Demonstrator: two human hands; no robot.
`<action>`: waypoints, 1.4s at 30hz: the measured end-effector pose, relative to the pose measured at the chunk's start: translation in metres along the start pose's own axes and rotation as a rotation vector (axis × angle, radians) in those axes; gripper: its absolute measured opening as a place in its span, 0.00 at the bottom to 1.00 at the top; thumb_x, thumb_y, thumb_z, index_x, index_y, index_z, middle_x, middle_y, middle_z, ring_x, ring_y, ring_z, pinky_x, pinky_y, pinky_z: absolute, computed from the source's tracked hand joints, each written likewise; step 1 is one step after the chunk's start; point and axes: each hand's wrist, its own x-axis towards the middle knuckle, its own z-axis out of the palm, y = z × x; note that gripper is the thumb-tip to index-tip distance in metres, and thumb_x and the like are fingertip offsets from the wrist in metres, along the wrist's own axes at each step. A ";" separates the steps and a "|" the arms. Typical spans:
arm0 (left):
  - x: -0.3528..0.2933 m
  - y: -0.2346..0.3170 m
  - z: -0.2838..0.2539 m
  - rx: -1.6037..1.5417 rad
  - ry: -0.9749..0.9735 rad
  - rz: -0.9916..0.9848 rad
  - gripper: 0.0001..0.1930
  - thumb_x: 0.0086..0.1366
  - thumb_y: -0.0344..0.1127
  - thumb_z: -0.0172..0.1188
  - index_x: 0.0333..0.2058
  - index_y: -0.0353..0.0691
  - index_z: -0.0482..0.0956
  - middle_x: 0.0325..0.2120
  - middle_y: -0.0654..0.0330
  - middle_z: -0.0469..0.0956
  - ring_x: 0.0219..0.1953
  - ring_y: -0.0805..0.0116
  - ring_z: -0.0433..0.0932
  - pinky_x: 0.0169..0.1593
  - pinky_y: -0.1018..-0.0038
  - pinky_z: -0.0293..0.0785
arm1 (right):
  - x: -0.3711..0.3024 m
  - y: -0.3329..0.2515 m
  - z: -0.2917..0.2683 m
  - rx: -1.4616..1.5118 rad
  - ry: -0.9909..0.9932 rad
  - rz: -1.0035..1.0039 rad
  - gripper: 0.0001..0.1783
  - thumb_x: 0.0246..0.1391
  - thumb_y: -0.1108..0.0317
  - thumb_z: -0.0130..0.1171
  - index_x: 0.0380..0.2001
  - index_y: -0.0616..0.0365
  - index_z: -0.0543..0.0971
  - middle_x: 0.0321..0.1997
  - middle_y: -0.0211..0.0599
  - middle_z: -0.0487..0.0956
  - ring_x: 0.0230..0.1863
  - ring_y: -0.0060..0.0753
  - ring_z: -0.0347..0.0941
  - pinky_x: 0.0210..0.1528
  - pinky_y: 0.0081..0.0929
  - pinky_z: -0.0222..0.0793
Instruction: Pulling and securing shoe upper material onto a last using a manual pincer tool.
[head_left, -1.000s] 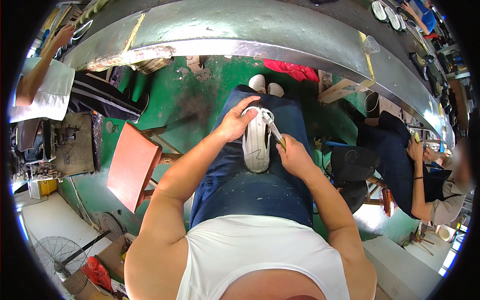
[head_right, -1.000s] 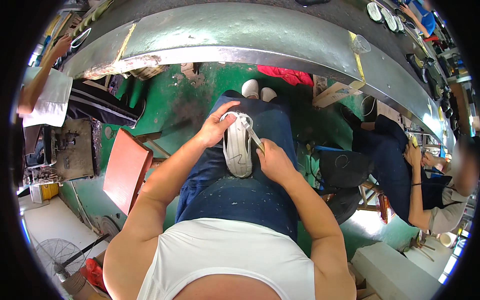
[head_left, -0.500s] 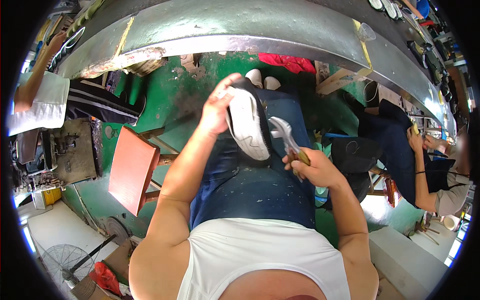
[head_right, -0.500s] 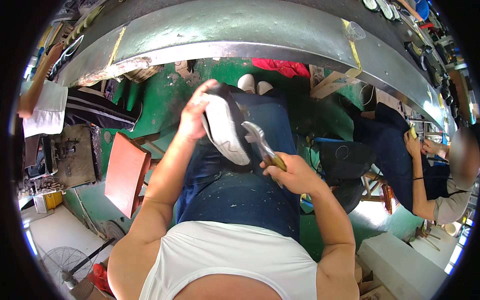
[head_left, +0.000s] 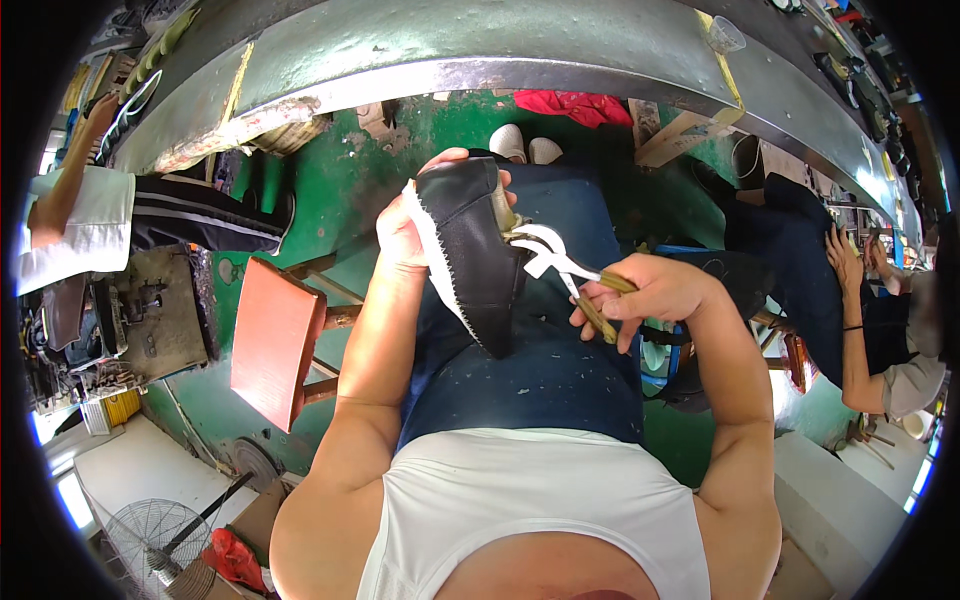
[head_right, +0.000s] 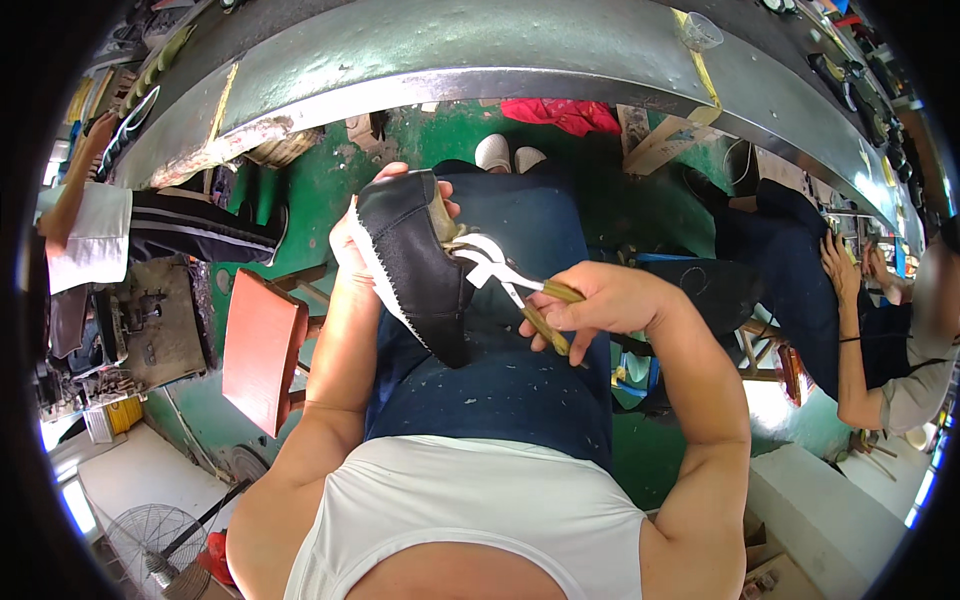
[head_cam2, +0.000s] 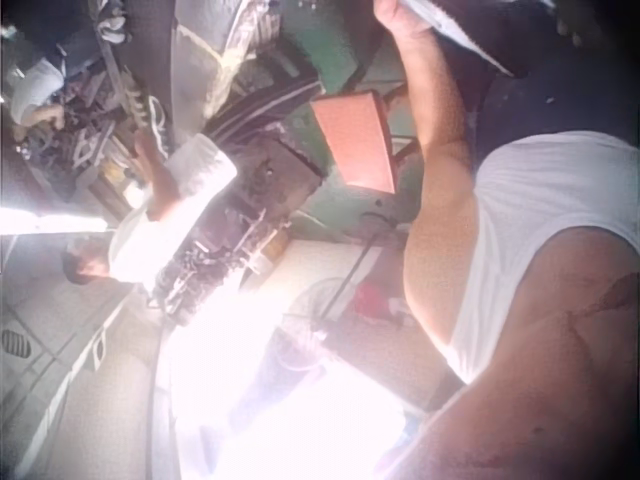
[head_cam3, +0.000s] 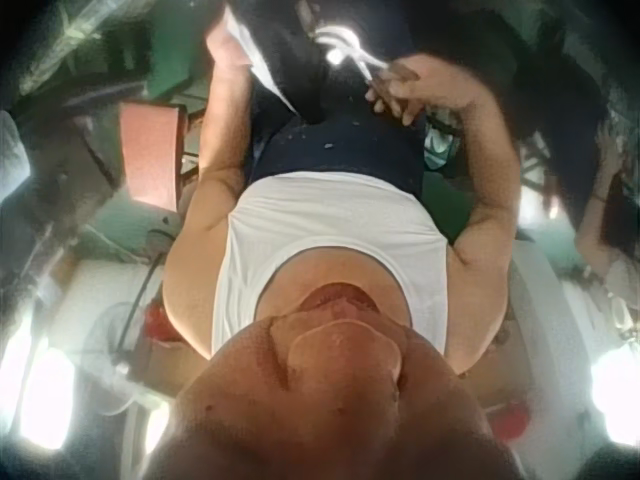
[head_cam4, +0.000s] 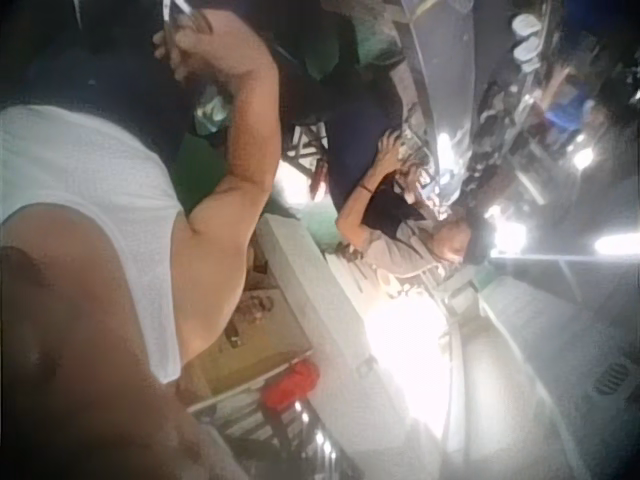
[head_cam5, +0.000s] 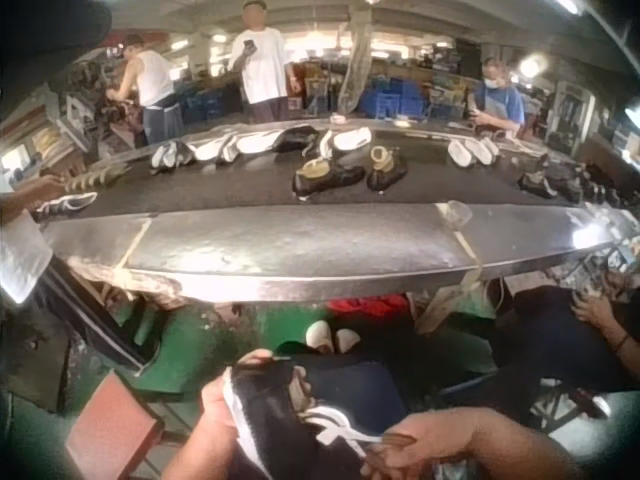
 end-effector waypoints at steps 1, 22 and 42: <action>0.000 -0.001 0.000 0.000 0.002 0.001 0.32 0.67 0.55 0.55 0.64 0.45 0.67 0.58 0.29 0.66 0.57 0.29 0.71 0.55 0.40 0.74 | 0.000 -0.003 -0.004 0.000 -0.002 0.001 0.23 0.60 0.61 0.61 0.52 0.68 0.74 0.52 0.46 0.79 0.51 0.37 0.79 0.36 0.34 0.83; 0.022 0.000 0.026 0.525 0.383 -0.036 0.25 0.71 0.39 0.60 0.61 0.31 0.69 0.40 0.62 0.80 0.39 0.75 0.78 0.42 0.77 0.76 | 0.004 0.086 -0.009 0.158 0.598 -0.311 0.22 0.67 0.63 0.55 0.57 0.65 0.72 0.48 0.40 0.81 0.41 0.27 0.79 0.30 0.17 0.67; 0.016 -0.035 -0.026 0.431 0.352 -0.862 0.22 0.67 0.31 0.57 0.59 0.33 0.71 0.41 0.58 0.82 0.39 0.72 0.83 0.39 0.76 0.80 | 0.064 0.109 -0.030 -0.147 0.967 -0.156 0.18 0.51 0.62 0.65 0.41 0.62 0.76 0.26 0.36 0.78 0.26 0.28 0.75 0.31 0.27 0.71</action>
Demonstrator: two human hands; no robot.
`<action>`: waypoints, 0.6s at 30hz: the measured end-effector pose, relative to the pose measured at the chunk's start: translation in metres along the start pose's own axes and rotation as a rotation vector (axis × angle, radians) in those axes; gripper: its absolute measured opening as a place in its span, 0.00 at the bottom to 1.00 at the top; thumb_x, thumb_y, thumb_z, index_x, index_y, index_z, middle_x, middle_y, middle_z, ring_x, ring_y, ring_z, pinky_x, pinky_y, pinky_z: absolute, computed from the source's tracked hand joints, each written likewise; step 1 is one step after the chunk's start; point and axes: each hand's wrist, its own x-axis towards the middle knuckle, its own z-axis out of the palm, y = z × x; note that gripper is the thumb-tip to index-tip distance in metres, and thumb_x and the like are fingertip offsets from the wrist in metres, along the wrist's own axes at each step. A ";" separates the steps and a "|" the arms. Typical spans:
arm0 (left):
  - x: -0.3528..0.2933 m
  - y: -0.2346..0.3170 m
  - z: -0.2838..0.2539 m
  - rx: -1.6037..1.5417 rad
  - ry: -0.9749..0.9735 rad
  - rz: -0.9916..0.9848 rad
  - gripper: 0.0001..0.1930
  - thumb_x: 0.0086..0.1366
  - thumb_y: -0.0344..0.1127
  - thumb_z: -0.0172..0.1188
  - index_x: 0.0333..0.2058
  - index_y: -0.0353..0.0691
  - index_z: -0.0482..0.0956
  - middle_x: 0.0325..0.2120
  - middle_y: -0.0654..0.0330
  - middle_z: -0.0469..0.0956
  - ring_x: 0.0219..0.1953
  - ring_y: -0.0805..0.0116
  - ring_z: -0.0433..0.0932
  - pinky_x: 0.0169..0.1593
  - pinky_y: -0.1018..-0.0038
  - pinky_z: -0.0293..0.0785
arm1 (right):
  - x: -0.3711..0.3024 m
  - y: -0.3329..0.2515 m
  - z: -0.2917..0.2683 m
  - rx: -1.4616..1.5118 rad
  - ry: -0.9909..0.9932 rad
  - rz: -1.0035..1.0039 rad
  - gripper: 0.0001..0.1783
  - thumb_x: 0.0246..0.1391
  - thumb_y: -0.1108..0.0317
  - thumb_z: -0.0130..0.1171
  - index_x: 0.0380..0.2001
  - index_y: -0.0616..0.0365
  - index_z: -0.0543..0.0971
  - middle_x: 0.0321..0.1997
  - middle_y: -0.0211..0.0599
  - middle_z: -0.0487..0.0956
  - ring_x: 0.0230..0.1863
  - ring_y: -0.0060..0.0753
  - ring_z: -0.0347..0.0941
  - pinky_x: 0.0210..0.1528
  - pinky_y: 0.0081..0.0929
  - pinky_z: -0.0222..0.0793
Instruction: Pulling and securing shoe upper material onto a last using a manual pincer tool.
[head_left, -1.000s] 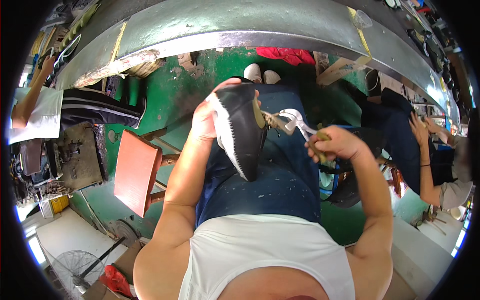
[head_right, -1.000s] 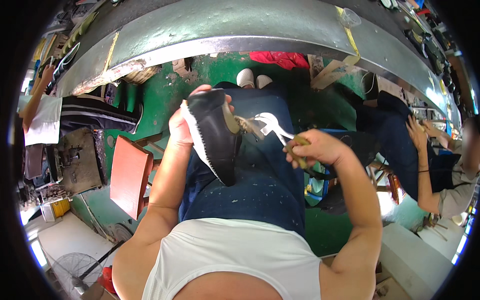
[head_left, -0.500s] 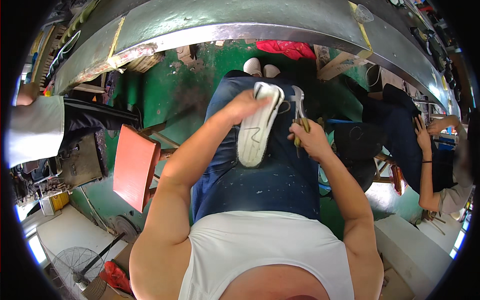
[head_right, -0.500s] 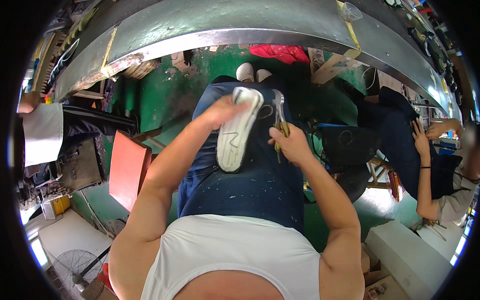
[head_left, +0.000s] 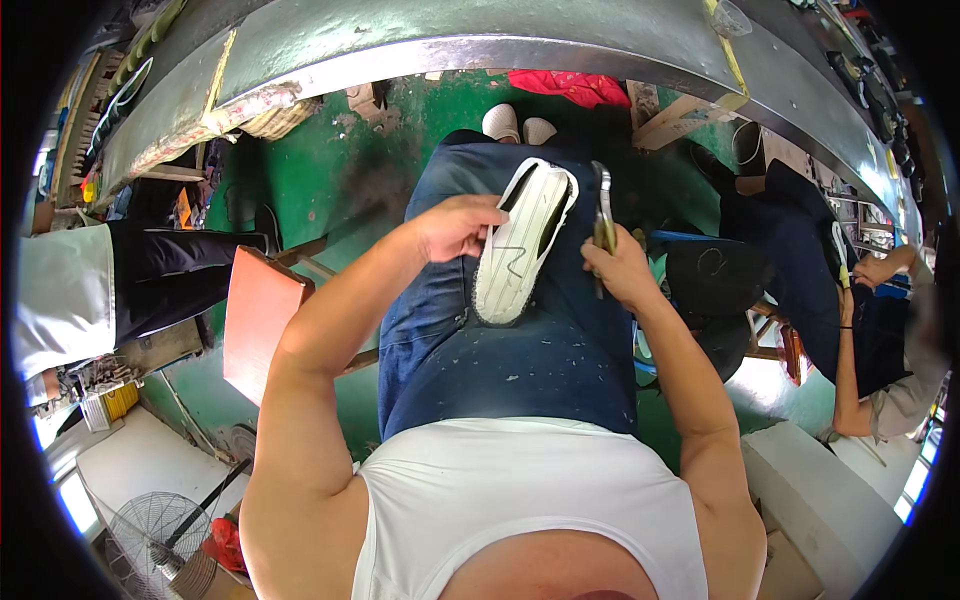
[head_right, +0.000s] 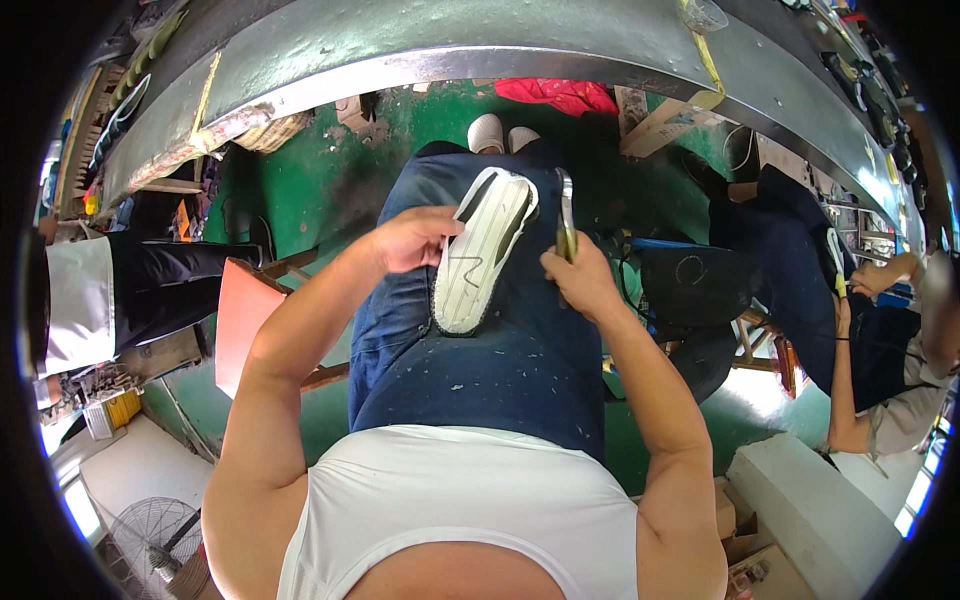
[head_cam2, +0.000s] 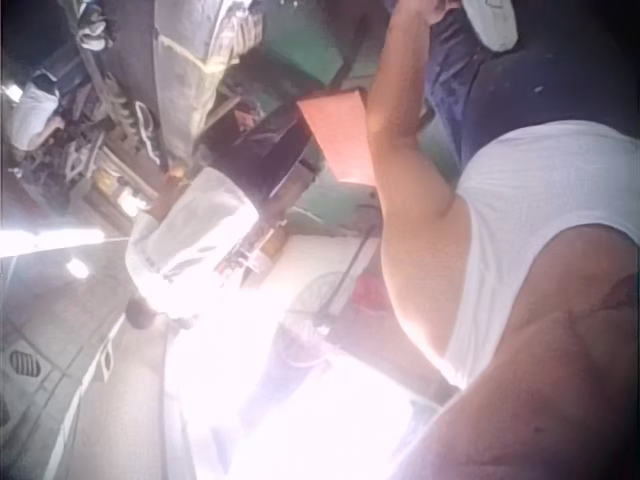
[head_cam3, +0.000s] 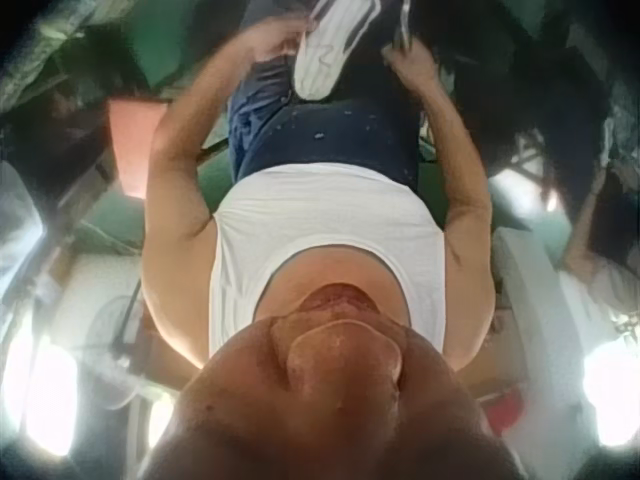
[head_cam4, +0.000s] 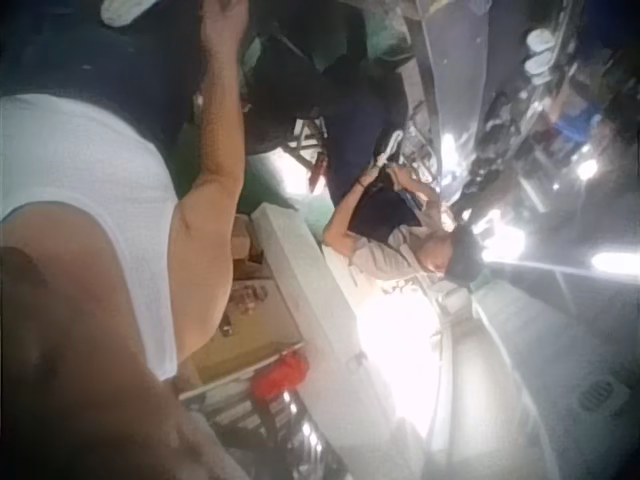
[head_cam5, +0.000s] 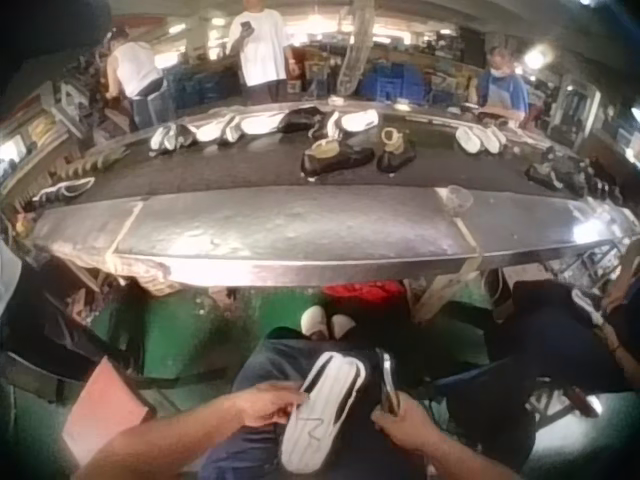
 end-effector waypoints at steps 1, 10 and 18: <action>-0.007 -0.013 0.003 -0.081 -0.069 0.057 0.32 0.66 0.31 0.61 0.66 0.35 0.62 0.49 0.57 0.79 0.48 0.71 0.80 0.50 0.73 0.78 | -0.009 -0.007 -0.008 -0.061 0.016 -0.020 0.17 0.54 0.63 0.63 0.43 0.61 0.75 0.25 0.35 0.78 0.26 0.27 0.75 0.31 0.27 0.71; -0.004 -0.070 0.019 0.211 0.113 0.326 0.44 0.64 0.29 0.63 0.72 0.33 0.45 0.62 0.50 0.68 0.63 0.64 0.69 0.66 0.69 0.64 | -0.037 -0.046 -0.028 -0.729 -0.292 -0.479 0.30 0.57 0.71 0.59 0.62 0.67 0.68 0.52 0.56 0.75 0.54 0.58 0.72 0.58 0.45 0.68; 0.002 -0.073 0.036 0.558 0.237 0.345 0.47 0.65 0.29 0.62 0.70 0.24 0.36 0.64 0.39 0.63 0.67 0.56 0.64 0.68 0.69 0.60 | -0.025 -0.091 -0.017 -1.061 -0.291 -0.606 0.29 0.48 0.80 0.58 0.56 0.76 0.68 0.50 0.57 0.75 0.53 0.57 0.73 0.55 0.42 0.72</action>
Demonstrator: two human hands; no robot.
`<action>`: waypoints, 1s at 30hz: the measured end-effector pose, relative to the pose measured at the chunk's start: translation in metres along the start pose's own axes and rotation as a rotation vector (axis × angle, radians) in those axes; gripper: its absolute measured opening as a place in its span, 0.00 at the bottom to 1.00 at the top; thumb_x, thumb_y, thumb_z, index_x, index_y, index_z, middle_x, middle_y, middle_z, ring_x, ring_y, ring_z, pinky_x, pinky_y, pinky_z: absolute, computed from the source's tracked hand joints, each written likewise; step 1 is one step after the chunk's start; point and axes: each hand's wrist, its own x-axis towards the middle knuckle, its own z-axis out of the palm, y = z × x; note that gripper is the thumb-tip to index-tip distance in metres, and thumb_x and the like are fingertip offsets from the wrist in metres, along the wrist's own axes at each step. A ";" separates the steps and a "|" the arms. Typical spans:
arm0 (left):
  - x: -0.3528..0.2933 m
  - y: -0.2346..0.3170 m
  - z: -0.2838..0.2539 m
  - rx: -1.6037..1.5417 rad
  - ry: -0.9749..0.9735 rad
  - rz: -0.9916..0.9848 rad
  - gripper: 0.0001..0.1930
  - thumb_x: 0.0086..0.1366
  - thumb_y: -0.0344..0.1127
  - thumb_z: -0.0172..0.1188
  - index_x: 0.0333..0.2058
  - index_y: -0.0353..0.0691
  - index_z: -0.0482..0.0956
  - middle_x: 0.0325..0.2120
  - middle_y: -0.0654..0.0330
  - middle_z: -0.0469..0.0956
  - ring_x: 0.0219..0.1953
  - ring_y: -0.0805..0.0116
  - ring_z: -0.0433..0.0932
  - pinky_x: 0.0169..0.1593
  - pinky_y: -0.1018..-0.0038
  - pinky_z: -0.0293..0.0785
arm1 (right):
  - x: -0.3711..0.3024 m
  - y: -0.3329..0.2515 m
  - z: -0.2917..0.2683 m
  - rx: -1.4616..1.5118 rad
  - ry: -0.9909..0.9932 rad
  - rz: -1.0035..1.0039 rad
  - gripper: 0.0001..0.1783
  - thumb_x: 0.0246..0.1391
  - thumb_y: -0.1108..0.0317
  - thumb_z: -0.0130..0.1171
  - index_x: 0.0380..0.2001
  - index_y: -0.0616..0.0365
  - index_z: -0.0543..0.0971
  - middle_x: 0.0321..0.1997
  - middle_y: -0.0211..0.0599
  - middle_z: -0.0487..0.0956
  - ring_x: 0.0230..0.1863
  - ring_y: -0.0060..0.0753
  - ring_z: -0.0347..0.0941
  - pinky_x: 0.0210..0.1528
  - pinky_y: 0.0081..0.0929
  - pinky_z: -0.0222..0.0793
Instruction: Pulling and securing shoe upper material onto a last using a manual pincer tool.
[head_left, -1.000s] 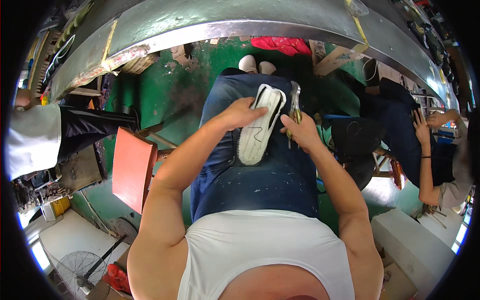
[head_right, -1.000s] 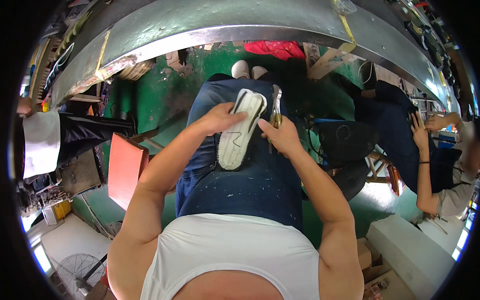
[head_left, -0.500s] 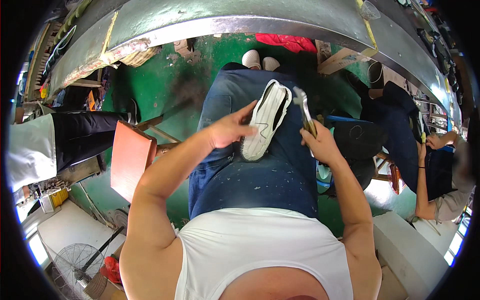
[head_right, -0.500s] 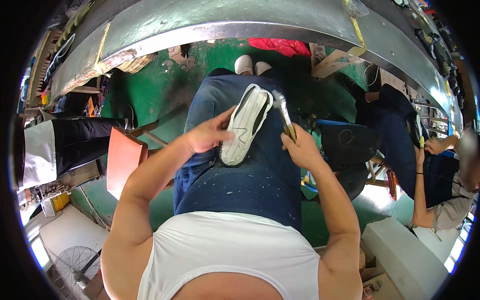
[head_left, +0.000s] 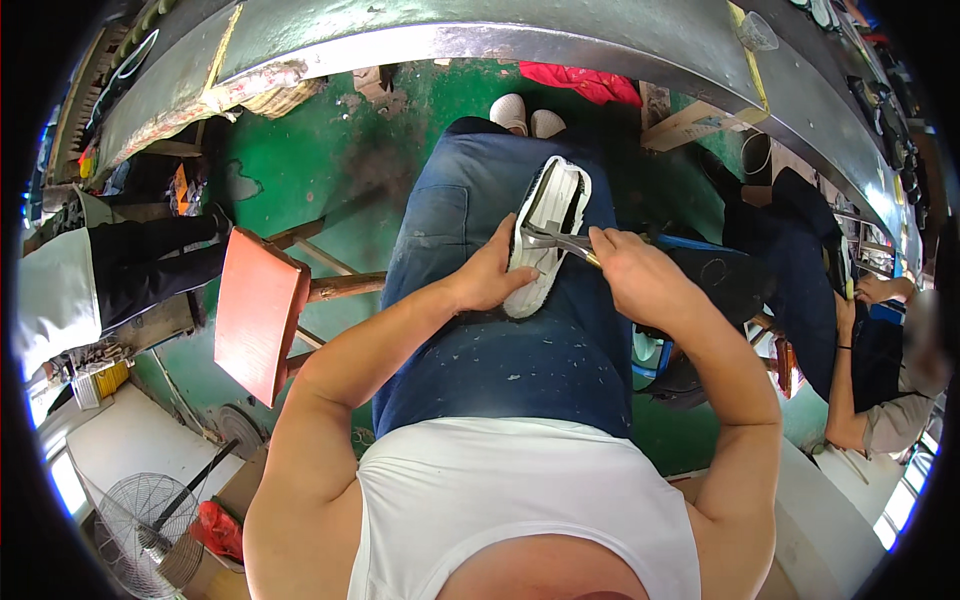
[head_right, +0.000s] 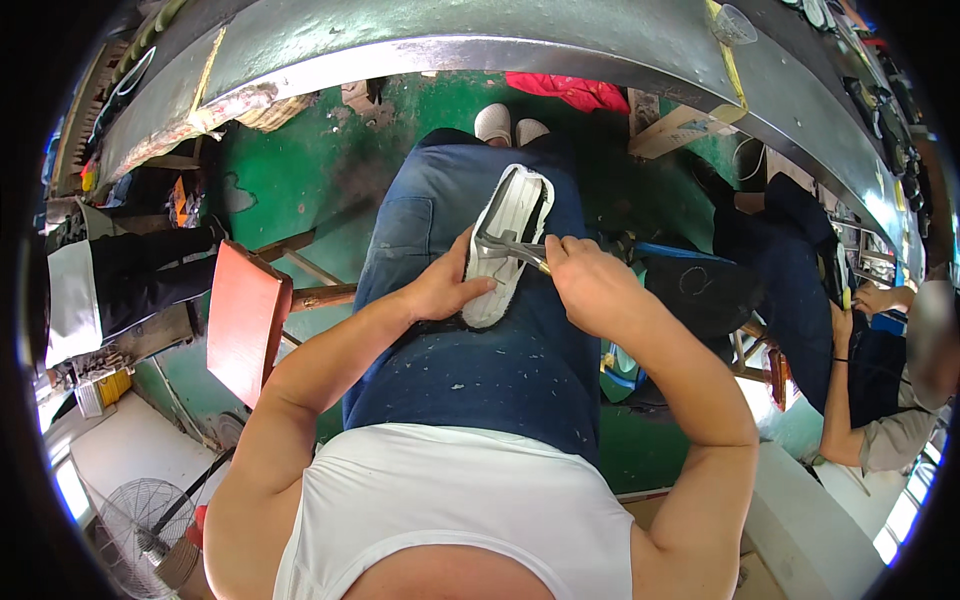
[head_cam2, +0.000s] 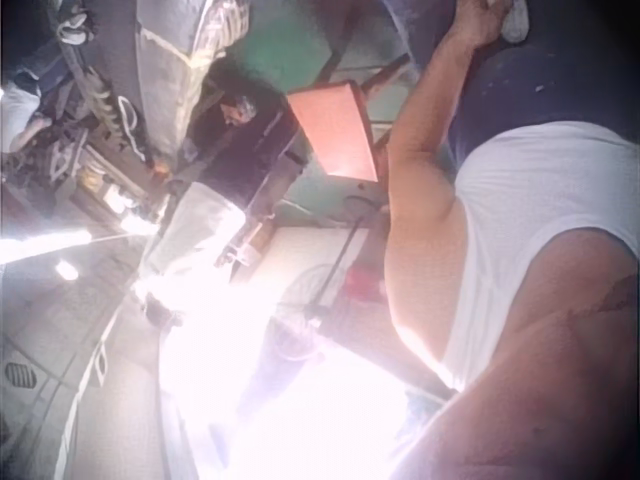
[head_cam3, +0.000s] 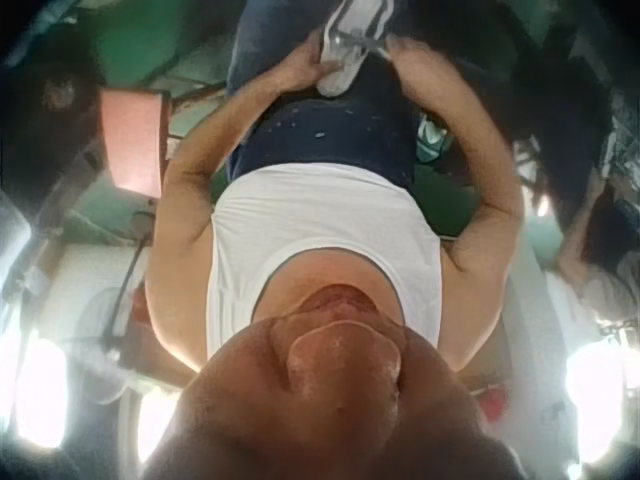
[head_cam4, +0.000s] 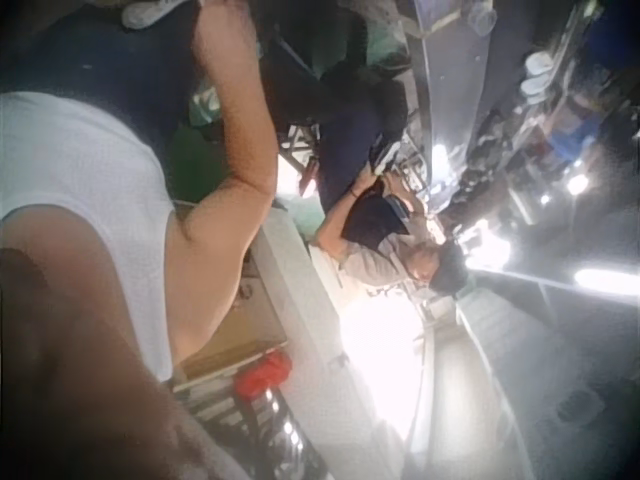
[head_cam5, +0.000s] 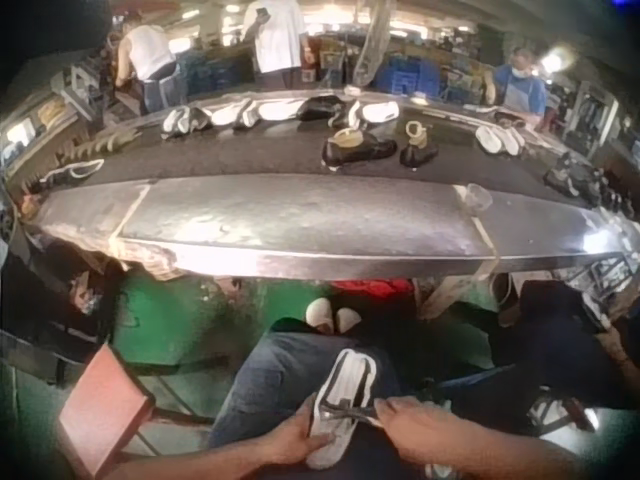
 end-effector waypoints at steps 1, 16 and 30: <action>-0.003 0.003 0.002 0.116 0.019 0.009 0.48 0.65 0.29 0.62 0.70 0.23 0.35 0.65 0.37 0.62 0.68 0.54 0.63 0.69 0.69 0.59 | 0.004 -0.008 -0.016 -0.049 -0.149 0.050 0.29 0.50 0.80 0.57 0.57 0.75 0.68 0.51 0.58 0.75 0.54 0.58 0.73 0.56 0.43 0.71; -0.003 0.001 -0.004 0.069 -0.033 -0.040 0.51 0.65 0.33 0.63 0.70 0.23 0.31 0.66 0.34 0.58 0.69 0.52 0.61 0.70 0.69 0.57 | 0.016 0.033 -0.028 0.262 -0.525 0.123 0.33 0.54 0.74 0.59 0.63 0.73 0.64 0.56 0.59 0.75 0.57 0.59 0.73 0.58 0.44 0.70; 0.022 -0.013 0.013 -0.923 0.430 -0.371 0.36 0.77 0.59 0.33 0.70 0.34 0.56 0.70 0.51 0.60 0.70 0.61 0.60 0.70 0.67 0.56 | 0.029 0.003 0.021 0.228 -0.360 0.050 0.17 0.59 0.61 0.58 0.40 0.67 0.77 0.35 0.59 0.81 0.41 0.63 0.78 0.46 0.52 0.73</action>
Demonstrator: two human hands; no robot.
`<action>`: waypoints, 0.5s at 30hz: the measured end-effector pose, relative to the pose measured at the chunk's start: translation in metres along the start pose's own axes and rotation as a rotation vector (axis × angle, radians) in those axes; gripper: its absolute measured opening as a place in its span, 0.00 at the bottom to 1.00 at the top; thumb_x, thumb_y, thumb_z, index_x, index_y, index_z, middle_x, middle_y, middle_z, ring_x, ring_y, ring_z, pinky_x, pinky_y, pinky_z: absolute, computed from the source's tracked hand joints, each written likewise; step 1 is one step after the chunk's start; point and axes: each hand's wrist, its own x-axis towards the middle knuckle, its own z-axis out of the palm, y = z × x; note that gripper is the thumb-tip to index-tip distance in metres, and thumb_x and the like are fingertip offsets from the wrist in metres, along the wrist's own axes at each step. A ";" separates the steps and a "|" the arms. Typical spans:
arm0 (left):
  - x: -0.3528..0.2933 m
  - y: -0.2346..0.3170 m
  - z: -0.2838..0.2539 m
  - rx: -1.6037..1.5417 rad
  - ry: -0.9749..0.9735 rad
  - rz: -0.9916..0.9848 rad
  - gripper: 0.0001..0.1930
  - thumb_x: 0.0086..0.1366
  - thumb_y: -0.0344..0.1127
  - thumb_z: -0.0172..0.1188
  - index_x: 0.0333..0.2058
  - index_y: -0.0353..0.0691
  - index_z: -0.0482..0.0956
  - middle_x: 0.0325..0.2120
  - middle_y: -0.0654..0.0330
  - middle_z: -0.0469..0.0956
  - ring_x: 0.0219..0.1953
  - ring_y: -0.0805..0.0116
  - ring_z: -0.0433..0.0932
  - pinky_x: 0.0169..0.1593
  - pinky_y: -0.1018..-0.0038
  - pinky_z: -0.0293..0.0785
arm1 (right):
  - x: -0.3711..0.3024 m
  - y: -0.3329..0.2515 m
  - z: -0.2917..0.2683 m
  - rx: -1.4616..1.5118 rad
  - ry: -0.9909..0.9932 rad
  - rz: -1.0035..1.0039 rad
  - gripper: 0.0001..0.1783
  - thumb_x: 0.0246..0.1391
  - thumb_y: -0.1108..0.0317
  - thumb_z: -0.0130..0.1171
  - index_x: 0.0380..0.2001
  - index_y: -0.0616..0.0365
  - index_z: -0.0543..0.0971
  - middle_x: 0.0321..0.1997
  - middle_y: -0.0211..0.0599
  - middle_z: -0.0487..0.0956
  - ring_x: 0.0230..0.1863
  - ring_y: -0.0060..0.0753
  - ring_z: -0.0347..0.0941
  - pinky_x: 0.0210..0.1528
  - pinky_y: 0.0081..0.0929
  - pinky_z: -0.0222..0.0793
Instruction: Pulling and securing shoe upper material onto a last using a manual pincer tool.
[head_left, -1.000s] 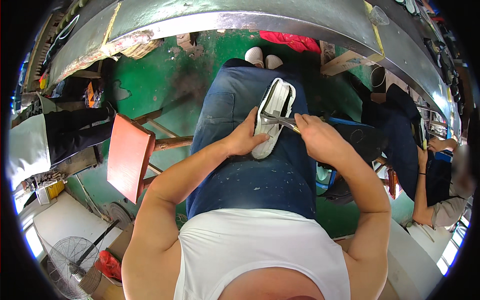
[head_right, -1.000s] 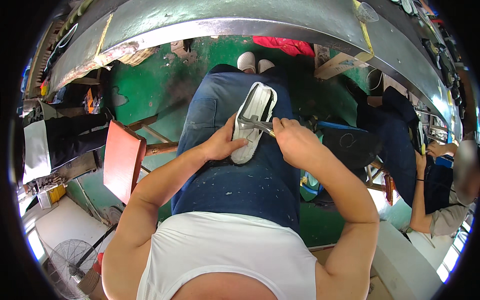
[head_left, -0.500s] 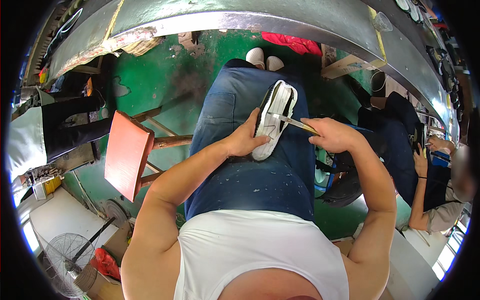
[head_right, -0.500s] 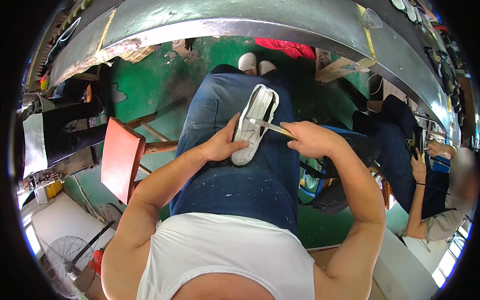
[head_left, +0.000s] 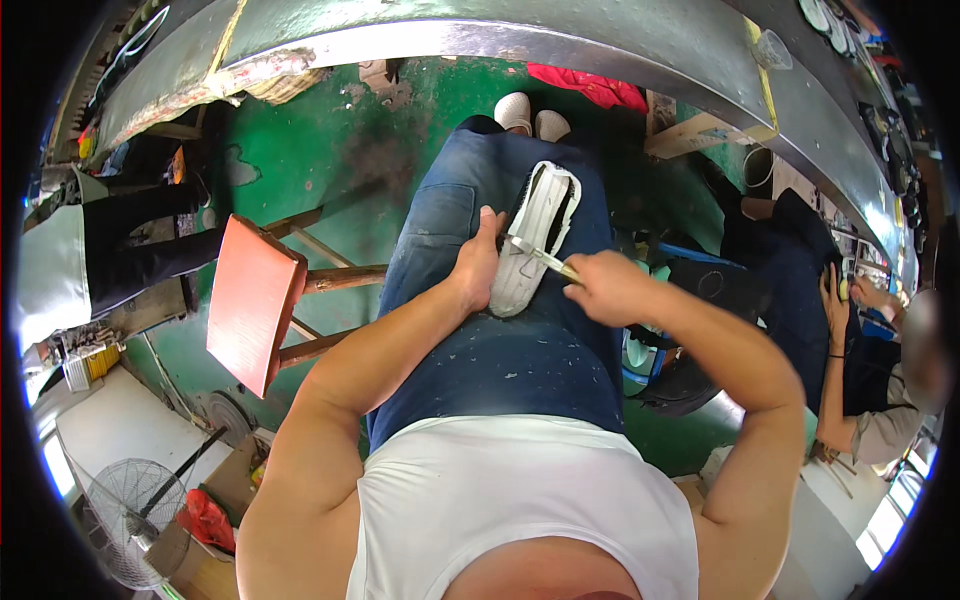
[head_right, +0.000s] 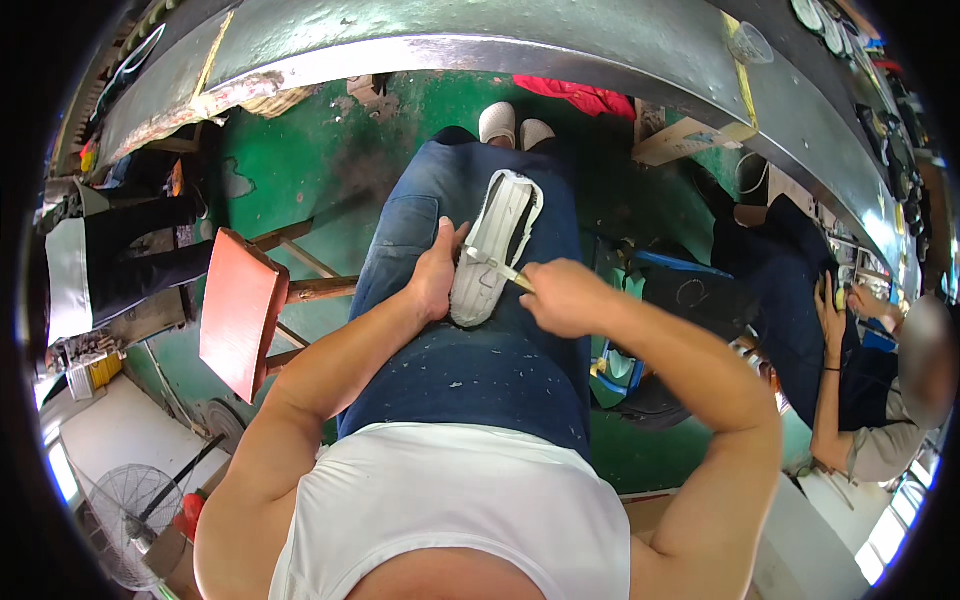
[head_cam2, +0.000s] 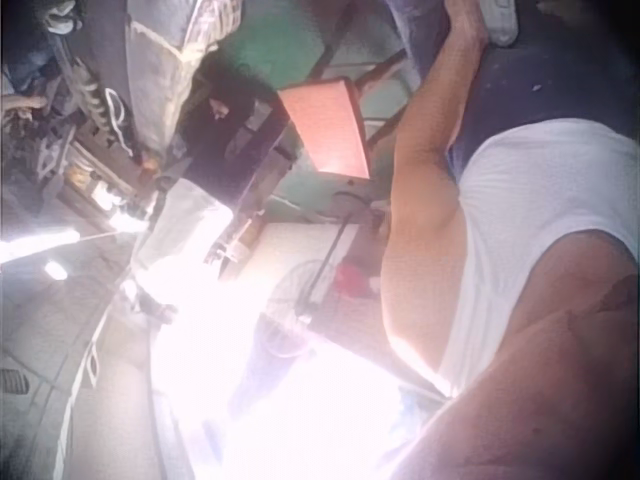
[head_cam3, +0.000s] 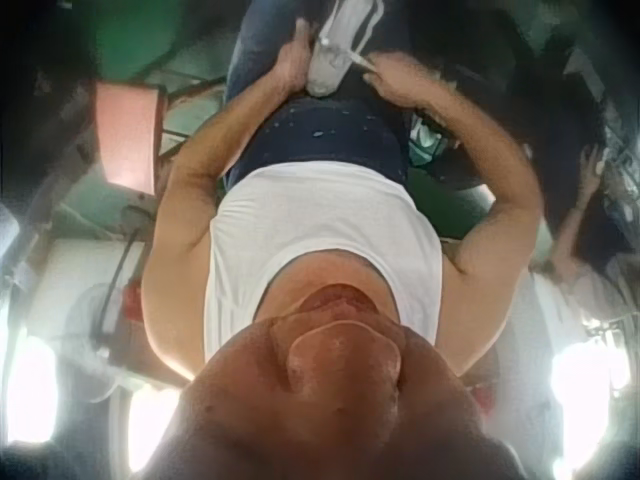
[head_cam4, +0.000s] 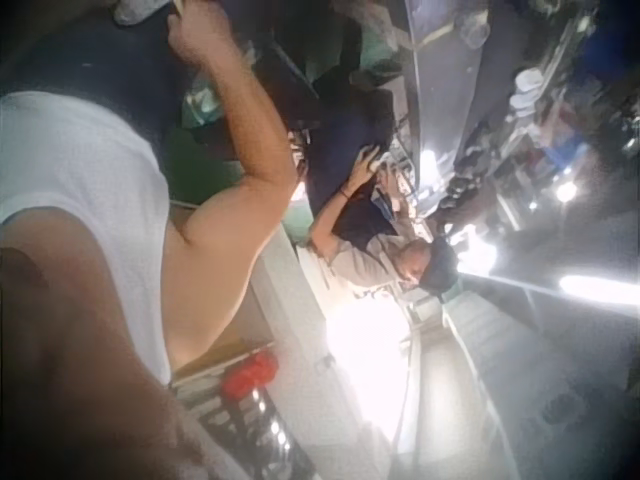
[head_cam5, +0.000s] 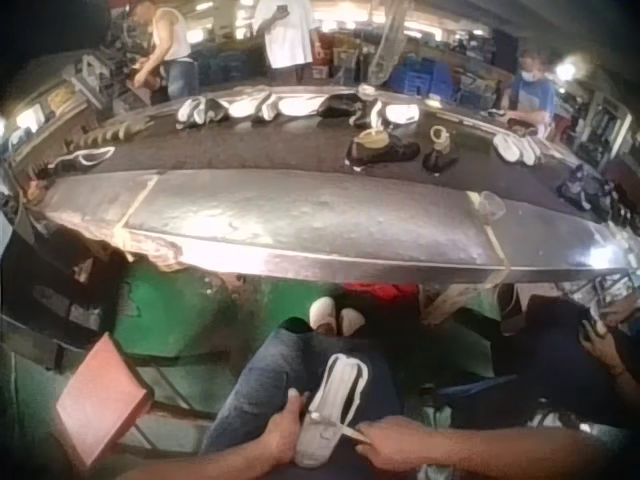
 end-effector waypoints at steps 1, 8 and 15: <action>0.003 0.000 0.001 -0.010 -0.001 0.002 0.36 0.77 0.59 0.33 0.70 0.34 0.56 0.70 0.51 0.60 0.70 0.61 0.60 0.70 0.67 0.56 | 0.002 0.003 0.016 0.045 0.042 0.021 0.18 0.58 0.61 0.59 0.43 0.66 0.76 0.36 0.58 0.81 0.41 0.63 0.78 0.46 0.52 0.72; 0.033 -0.014 -0.021 0.644 0.206 0.505 0.31 0.79 0.51 0.33 0.58 0.28 0.74 0.53 0.39 0.78 0.59 0.47 0.75 0.62 0.66 0.67 | 0.000 0.000 0.026 0.311 0.050 0.060 0.13 0.56 0.64 0.61 0.40 0.59 0.74 0.37 0.51 0.80 0.42 0.58 0.77 0.44 0.46 0.71; 0.020 -0.009 -0.011 0.861 0.205 0.634 0.28 0.78 0.48 0.35 0.54 0.30 0.76 0.48 0.35 0.78 0.54 0.37 0.76 0.58 0.58 0.71 | -0.020 0.007 0.009 -0.082 0.264 -0.090 0.27 0.54 0.75 0.58 0.55 0.79 0.68 0.47 0.63 0.77 0.50 0.61 0.75 0.55 0.45 0.71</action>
